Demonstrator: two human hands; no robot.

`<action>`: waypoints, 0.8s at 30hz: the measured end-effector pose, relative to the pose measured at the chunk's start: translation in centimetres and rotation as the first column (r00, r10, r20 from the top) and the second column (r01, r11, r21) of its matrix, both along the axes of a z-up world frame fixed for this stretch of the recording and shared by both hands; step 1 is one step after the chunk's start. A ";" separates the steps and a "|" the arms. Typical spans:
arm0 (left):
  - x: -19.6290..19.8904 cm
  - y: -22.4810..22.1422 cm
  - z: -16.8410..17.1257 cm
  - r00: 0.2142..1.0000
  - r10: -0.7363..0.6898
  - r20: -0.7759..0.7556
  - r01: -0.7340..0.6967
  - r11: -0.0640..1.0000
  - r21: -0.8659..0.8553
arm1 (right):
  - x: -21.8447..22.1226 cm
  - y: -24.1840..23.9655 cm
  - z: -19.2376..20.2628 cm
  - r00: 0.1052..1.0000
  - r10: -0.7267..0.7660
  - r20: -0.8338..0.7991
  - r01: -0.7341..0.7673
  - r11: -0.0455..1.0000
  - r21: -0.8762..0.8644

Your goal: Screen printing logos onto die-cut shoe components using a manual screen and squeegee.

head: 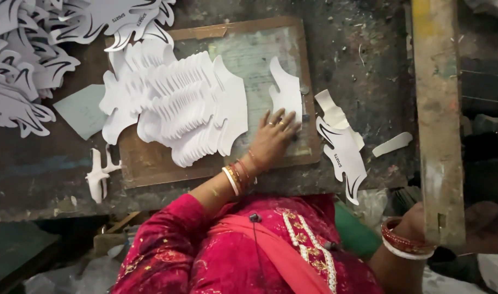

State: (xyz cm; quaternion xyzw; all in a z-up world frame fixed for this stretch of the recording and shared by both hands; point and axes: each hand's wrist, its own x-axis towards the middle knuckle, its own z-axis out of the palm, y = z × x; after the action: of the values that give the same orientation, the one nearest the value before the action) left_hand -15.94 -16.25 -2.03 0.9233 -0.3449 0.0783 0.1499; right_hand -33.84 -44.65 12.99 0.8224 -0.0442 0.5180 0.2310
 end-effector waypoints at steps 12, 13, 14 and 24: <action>-2.8 1.2 5.5 0.991 -0.091 -0.096 0.078 0.988 -0.132 | 1.0 -0.7 -3.2 0.852 0.323 0.413 -0.508 0.705 0.495; -3.7 1.6 5.5 0.945 -0.231 -0.233 0.168 0.951 -0.260 | 1.3 0.8 -2.6 0.855 0.410 0.319 -0.519 0.643 0.564; -4.6 2.0 5.4 0.861 -0.377 -0.342 0.233 0.889 -0.394 | 1.6 2.4 -2.0 0.837 0.498 0.226 -0.515 0.581 0.630; -10.3 10.7 6.4 0.660 0.235 -0.714 -0.361 0.932 -0.026 | 15.2 12.1 -4.2 0.273 0.892 -0.361 -0.385 0.445 0.808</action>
State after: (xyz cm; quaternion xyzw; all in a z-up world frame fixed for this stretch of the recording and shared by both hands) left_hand -26.21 -5.54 4.36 0.9115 -0.0981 -0.2250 0.3302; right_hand -18.60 -32.56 8.78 0.9140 0.2641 0.1233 -0.2823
